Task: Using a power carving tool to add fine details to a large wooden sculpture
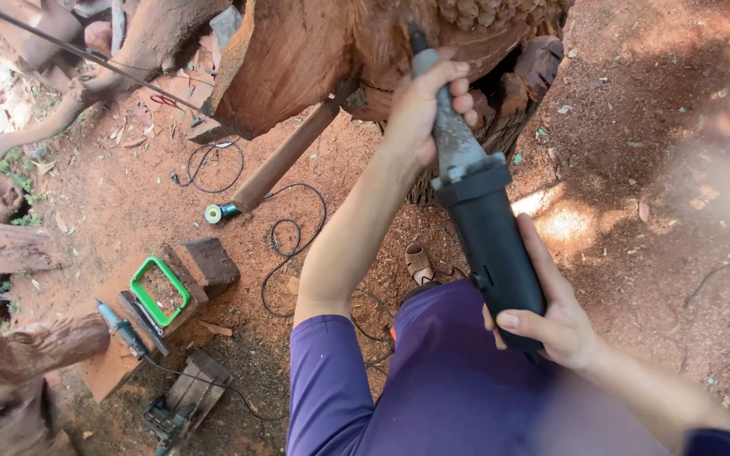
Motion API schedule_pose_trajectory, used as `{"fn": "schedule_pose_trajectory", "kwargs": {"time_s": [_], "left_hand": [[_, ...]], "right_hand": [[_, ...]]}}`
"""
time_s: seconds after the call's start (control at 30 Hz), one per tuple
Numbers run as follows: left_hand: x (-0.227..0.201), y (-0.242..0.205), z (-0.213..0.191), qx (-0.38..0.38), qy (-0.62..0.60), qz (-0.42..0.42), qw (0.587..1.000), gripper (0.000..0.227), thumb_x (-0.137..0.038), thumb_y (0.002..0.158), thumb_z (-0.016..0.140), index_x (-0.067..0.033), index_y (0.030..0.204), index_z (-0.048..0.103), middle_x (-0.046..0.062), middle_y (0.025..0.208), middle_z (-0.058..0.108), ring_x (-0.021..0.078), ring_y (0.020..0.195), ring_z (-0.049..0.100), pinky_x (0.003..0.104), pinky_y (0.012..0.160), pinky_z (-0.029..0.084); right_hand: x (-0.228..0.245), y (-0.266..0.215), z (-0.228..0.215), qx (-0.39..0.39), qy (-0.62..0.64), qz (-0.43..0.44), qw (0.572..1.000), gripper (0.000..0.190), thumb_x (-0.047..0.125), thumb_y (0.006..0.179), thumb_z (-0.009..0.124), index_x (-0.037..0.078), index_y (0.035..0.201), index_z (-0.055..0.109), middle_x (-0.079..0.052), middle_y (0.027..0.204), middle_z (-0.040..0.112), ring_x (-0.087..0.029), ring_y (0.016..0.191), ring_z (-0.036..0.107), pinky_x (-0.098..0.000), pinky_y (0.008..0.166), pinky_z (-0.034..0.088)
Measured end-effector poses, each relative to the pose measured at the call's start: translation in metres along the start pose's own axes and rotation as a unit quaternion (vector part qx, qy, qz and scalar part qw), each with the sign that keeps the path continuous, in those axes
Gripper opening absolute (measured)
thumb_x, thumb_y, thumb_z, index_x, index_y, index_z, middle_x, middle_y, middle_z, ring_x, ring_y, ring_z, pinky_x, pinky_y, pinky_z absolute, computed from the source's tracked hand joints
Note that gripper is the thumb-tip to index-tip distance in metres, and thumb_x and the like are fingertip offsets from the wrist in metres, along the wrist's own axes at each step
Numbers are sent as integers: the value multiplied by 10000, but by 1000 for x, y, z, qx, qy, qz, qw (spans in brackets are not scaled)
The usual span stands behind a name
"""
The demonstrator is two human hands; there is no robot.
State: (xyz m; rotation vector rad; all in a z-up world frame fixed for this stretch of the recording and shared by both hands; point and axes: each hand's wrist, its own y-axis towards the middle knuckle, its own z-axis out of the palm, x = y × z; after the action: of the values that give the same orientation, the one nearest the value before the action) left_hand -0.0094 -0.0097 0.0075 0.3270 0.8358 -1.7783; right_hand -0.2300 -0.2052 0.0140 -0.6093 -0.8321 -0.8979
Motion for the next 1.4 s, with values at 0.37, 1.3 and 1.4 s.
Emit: {"fn": "schedule_pose_trajectory", "kwargs": {"time_s": [0.37, 1.3, 1.4], "left_hand": [[-5, 12, -21, -21, -8, 23, 999, 205, -24, 853, 697, 0, 1034, 605, 27, 580, 541, 125, 445, 500, 313, 397, 456], [-5, 20, -30, -43, 21, 22, 999, 357, -10, 850, 660, 78, 1193, 610, 22, 589, 549, 119, 452, 495, 305, 415, 447], [-4, 19, -29, -49, 23, 28, 998, 340, 0, 847, 658, 68, 1176, 610, 32, 591, 537, 126, 448, 490, 308, 407, 443]], "right_hand": [[-2, 17, -4, -12, -63, 27, 998, 1141, 224, 790, 788, 254, 1659, 50, -256, 991, 584, -280, 642, 691, -350, 397, 619], [-6, 24, -8, 20, -29, 5, 999, 1075, 152, 850, 727, 245, 1654, 19, -267, 1042, 596, -275, 648, 679, -344, 417, 627], [-6, 23, -9, 27, -28, 2, 999, 1078, 160, 854, 732, 251, 1653, 14, -267, 826, 635, -271, 576, 673, -334, 422, 623]]}}
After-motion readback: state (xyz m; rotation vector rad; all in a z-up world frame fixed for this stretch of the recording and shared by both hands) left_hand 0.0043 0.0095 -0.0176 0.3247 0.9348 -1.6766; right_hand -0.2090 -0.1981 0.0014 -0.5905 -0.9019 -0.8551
